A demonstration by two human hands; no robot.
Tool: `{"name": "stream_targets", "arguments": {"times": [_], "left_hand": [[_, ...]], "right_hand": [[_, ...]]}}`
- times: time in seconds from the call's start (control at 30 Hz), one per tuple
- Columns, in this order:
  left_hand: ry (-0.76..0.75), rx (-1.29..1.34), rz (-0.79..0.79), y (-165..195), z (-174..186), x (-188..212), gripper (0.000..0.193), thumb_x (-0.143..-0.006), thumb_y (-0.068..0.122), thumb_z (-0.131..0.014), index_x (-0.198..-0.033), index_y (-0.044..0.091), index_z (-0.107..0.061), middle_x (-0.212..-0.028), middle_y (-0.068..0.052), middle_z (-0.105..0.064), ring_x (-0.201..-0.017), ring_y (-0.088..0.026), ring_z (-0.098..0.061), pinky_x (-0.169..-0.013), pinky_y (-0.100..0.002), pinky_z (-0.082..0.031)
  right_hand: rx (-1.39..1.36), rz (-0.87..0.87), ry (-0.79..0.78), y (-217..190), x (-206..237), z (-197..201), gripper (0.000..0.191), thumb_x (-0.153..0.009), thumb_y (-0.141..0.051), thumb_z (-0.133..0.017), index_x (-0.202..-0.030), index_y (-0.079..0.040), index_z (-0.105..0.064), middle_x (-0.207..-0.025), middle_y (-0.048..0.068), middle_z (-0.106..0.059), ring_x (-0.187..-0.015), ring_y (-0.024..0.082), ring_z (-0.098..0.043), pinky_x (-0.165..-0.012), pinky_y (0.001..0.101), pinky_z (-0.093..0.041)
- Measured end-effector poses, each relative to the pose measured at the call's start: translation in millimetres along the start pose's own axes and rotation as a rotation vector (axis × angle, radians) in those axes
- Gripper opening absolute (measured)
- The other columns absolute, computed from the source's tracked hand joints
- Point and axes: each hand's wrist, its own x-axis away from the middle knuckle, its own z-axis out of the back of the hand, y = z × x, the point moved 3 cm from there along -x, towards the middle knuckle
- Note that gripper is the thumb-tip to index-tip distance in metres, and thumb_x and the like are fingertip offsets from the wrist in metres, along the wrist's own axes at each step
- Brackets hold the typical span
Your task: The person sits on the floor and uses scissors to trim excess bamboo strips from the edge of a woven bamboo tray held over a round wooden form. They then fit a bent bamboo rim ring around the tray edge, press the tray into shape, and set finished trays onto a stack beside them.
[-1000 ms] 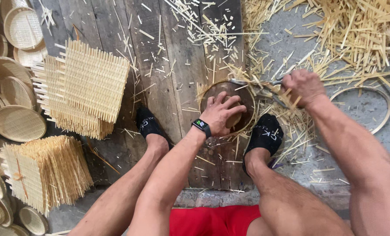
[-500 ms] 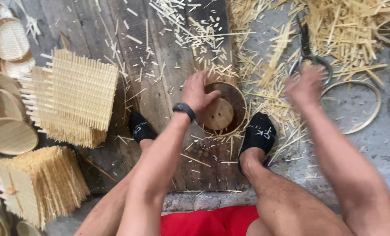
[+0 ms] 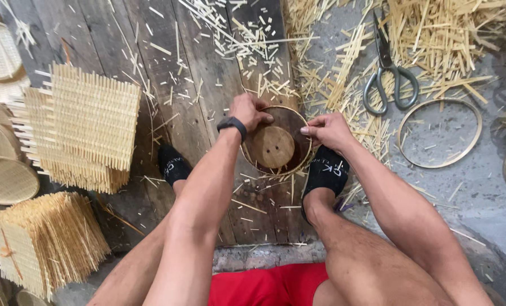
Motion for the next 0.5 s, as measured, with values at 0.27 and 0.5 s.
{"name": "stream_targets", "arguments": {"times": [0.27,0.5], "left_hand": [[0.592,-0.008,-0.158,42.8,-52.3,127.7,0.106,-0.068,0.041,-0.095,-0.148,0.005,-0.035,-0.140,-0.025,-0.040,-0.131,-0.045,-0.039,-0.110,-0.060,-0.031],[0.319,-0.121,-0.291,43.7,-45.2,125.0,0.118,-0.058,0.030,-0.095,-0.157,0.019,-0.030,-0.157,-0.025,-0.030,-0.142,-0.048,-0.031,-0.118,-0.057,-0.031]], "right_hand": [[0.815,0.062,0.818,-10.6,11.7,109.8,0.050,-0.077,-0.038,-0.091,-0.111,-0.012,-0.065,-0.112,0.009,-0.064,-0.096,0.024,-0.065,-0.085,0.0446,-0.054],[0.660,-0.042,0.540,1.4,-16.5,166.7,0.070,-0.073,-0.023,-0.088,-0.128,-0.001,-0.051,-0.103,0.011,-0.063,-0.089,0.024,-0.065,-0.084,0.0419,-0.055]]}}
